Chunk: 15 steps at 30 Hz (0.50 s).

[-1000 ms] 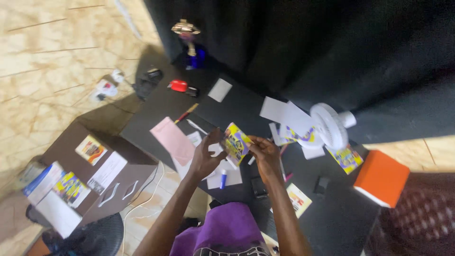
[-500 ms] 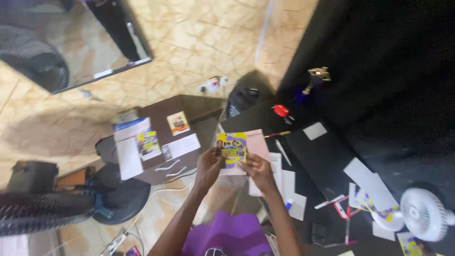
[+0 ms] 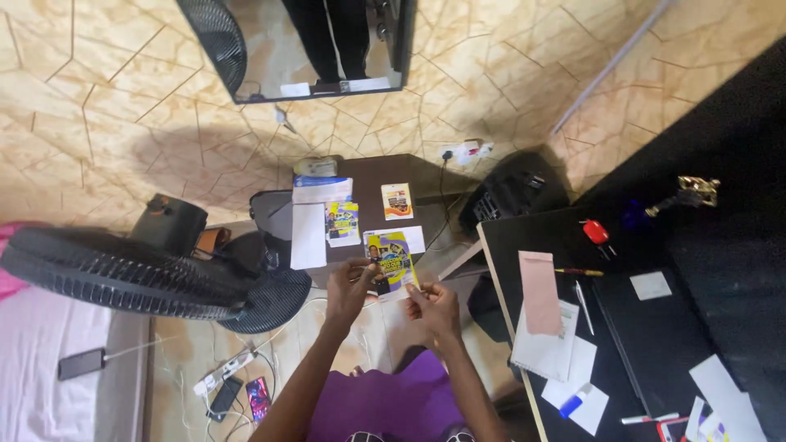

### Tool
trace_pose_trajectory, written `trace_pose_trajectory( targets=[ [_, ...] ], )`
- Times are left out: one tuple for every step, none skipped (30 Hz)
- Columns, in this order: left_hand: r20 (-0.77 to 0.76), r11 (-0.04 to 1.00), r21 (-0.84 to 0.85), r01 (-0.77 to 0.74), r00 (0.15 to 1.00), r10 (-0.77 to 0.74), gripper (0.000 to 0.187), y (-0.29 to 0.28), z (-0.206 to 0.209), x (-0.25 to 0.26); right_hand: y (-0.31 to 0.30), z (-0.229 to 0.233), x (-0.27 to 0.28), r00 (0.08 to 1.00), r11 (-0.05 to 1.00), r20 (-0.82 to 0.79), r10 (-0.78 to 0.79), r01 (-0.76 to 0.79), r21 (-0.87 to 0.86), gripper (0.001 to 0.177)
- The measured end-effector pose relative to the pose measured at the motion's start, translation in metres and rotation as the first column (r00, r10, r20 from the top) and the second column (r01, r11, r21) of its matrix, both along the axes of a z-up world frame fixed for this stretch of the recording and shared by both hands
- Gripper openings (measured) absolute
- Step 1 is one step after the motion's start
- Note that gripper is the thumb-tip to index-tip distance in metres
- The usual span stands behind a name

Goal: The person sorts through printed flyers and cards by hand, picking them up from a desk and a side table to inspect and organize them into stacks.

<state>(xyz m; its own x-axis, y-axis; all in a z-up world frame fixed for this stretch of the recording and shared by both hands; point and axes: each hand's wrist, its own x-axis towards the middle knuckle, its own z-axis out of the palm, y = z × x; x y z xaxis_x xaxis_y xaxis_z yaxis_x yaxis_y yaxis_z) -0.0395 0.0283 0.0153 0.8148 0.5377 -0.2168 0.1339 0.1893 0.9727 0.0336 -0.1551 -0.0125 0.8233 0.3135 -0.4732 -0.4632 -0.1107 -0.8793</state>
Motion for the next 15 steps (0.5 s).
trace_pose_trajectory(
  targets=[
    [-0.004,1.000,-0.009,-0.015,1.000,0.015,0.031,0.004,0.000,-0.002,0.004,-0.014,0.005,1.000,1.000,-0.004,0.015,-0.015,-0.009,0.029],
    [-0.049,0.997,-0.056,-0.043,0.998,0.041,0.031,0.012,0.001,-0.008,0.011,-0.029,0.007,0.999,0.999,-0.005,0.032,-0.032,-0.011,0.028],
    [-0.095,0.992,-0.103,-0.074,0.993,0.065,0.032,0.020,0.001,-0.013,0.020,-0.044,0.009,0.999,0.999,-0.007,0.048,-0.048,-0.013,0.028],
    [-0.113,0.990,-0.104,-0.100,0.990,0.088,0.032,0.027,-0.001,-0.018,0.028,-0.050,0.010,0.997,0.997,-0.025,0.072,-0.072,-0.015,0.028],
    [-0.128,0.987,-0.109,-0.114,0.987,0.100,0.030,0.035,-0.004,-0.021,0.037,-0.057,0.013,0.995,0.996,-0.038,0.087,-0.086,0.020,0.026],
    [-0.145,0.986,-0.114,-0.125,0.983,0.108,0.028,0.042,-0.006,-0.022,0.045,-0.063,0.016,0.994,0.994,-0.054,0.097,-0.094,0.055,0.025],
    [-0.166,0.983,-0.114,-0.146,0.978,0.127,0.028,0.050,-0.006,-0.027,0.055,-0.067,0.020,0.990,0.992,-0.074,0.117,-0.113,0.055,0.025],
    [-0.167,0.976,-0.153,-0.152,0.978,0.126,0.027,0.058,-0.008,-0.028,0.065,-0.072,0.027,0.987,0.989,-0.104,0.120,-0.110,0.100,0.023],
    [-0.168,0.969,-0.192,-0.158,0.978,0.127,0.027,0.066,-0.009,-0.028,0.075,-0.078,0.034,0.983,0.984,-0.134,0.124,-0.105,0.143,0.021],
    [-0.184,0.965,-0.192,-0.177,0.973,0.142,0.027,0.075,-0.012,-0.028,0.088,-0.090,0.044,0.979,0.983,-0.150,0.139,-0.118,0.142,0.021],
    [-0.203,0.965,-0.193,-0.174,0.970,0.135,0.028,0.084,-0.015,-0.027,0.102,-0.102,0.055,0.976,0.980,-0.169,0.134,-0.104,0.172,0.020],
    [-0.226,0.965,-0.198,-0.172,0.966,0.126,0.028,0.091,-0.018,-0.027,0.113,-0.115,0.064,0.973,0.976,-0.193,0.127,-0.088,0.198,0.019],
    [-0.246,0.961,-0.200,-0.191,0.959,0.140,0.028,0.099,-0.017,-0.026,0.128,-0.122,0.071,0.967,0.976,-0.214,0.141,-0.099,0.194,0.019],
    [-0.303,0.968,-0.177,-0.179,0.945,0.119,0.029,0.106,-0.016,-0.025,0.142,-0.128,0.076,0.966,0.981,-0.225,0.129,-0.091,0.169,0.018],
    [-0.359,0.974,-0.156,-0.163,0.928,0.098,0.030,0.114,-0.015,-0.023,0.155,-0.135,0.083,0.965,0.986,-0.235,0.117,-0.084,0.143,0.017]
  ],
)
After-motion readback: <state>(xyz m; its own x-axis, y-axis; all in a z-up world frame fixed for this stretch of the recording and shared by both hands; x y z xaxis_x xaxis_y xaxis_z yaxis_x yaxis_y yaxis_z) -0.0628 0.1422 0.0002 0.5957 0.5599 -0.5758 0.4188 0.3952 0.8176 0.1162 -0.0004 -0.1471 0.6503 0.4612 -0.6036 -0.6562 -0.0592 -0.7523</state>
